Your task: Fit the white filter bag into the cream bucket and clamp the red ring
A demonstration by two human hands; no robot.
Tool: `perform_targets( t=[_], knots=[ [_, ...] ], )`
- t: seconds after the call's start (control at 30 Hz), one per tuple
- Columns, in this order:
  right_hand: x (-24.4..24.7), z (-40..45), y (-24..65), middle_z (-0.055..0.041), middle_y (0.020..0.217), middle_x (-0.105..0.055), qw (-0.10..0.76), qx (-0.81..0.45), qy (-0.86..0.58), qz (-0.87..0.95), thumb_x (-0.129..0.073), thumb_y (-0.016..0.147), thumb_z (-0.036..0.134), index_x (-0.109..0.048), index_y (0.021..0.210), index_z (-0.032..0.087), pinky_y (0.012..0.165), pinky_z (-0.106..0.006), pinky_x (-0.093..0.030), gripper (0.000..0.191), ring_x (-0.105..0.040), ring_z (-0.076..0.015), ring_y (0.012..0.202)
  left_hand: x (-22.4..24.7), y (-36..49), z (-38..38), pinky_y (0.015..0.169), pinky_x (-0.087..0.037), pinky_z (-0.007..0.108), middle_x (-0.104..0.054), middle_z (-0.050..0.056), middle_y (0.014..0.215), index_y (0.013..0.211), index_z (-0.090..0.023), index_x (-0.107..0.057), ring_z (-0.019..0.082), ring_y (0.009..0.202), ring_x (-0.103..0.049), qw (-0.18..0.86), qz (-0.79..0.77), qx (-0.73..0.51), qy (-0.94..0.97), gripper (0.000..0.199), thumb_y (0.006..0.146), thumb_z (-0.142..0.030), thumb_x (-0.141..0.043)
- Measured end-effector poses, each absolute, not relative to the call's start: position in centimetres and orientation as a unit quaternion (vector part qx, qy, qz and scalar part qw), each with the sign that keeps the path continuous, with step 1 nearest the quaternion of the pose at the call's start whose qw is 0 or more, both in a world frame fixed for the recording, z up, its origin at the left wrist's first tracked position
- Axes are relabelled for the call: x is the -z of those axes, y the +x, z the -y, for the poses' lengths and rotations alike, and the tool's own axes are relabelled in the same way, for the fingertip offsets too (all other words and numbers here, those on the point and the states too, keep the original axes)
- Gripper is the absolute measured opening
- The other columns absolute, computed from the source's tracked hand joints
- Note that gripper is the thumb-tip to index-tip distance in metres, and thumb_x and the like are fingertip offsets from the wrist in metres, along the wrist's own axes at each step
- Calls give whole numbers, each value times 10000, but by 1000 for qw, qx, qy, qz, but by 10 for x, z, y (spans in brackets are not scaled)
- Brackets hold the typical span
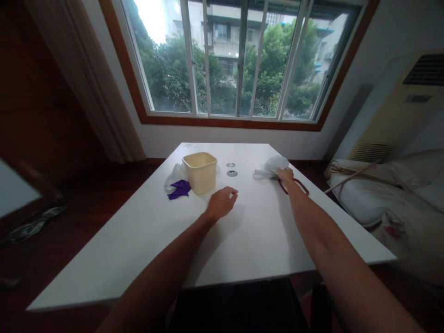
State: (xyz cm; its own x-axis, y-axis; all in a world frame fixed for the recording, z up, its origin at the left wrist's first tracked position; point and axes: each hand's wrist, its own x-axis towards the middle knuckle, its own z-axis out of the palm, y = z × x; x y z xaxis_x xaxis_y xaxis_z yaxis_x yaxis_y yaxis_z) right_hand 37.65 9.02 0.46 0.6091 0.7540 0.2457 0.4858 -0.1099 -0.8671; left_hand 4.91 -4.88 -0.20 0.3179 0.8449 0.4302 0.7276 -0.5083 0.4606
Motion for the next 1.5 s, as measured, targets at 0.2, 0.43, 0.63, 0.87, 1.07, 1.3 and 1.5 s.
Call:
perform_targets(
  t=[0.2, 0.43, 0.63, 0.87, 1.07, 1.3, 1.5],
  knots=[
    [4, -65, 387, -286, 1231, -584, 420, -65, -830, 360, -716, 710, 285, -633, 1090, 82, 1032, -571, -389, 438, -538, -426, 1222, -10, 43, 44, 909, -483, 352, -705, 44, 1071, 1003, -220, -695, 213, 1009, -624, 3, -445, -367, 817, 232, 949, -315, -489],
    [-19, -30, 332, -178, 1301, -537, 462, 21, -729, 504, -638, 802, 367, -492, 1299, 168, 1006, -499, -433, 555, -533, -334, 1199, -44, 9, 37, 1123, -293, 526, -458, 121, 1453, 1267, -215, -601, 340, 1343, -399, -163, -523, -491, 678, 404, 892, -365, -586],
    [-3, 0, 265, -132, 1162, -581, 476, -21, -585, 656, -616, 820, 325, -561, 1197, 178, 936, -448, -488, 408, -584, -275, 1041, -32, -19, 22, 1181, -196, 586, -181, 135, 1610, 1407, -244, -469, 395, 1479, -170, -116, -599, -498, 617, 656, 835, -517, -639],
    [18, 12, 244, -108, 1152, -607, 428, -68, -450, 781, -660, 814, 279, -597, 1147, 193, 921, -428, -511, 350, -608, -230, 973, -17, -30, 7, 1208, -273, 459, -186, 140, 1610, 1362, -206, -457, 310, 1496, -216, -33, -575, -517, 633, 527, 894, -422, -568],
    [12, 12, 248, -123, 1196, -611, 459, -112, -433, 768, -660, 835, 374, -576, 1217, 194, 908, -441, -524, 430, -634, -233, 969, -20, -19, 14, 1217, -275, 431, -282, 141, 1571, 1208, -192, -505, 253, 1497, -231, -42, -539, -536, 648, 313, 932, -340, -511],
    [5, 19, 242, -167, 1493, -436, 487, -215, -432, 728, -806, 655, 572, -325, 1492, 240, 1022, -532, -472, 1021, -527, -335, 1272, -17, 27, 31, 1027, -512, 399, -294, 144, 1584, 1208, -200, -495, 243, 1430, -375, 23, -440, -562, 700, 323, 952, -395, -514],
    [1, 21, 243, -130, 1319, -608, 524, -244, -394, 715, -807, 664, 547, -470, 1360, 222, 969, -472, -520, 839, -609, -291, 1153, -12, 54, 43, 985, -552, 400, -303, 144, 1583, 1205, -203, -517, 261, 1405, -412, 84, -375, -562, 732, 327, 946, -400, -545]
  ],
)
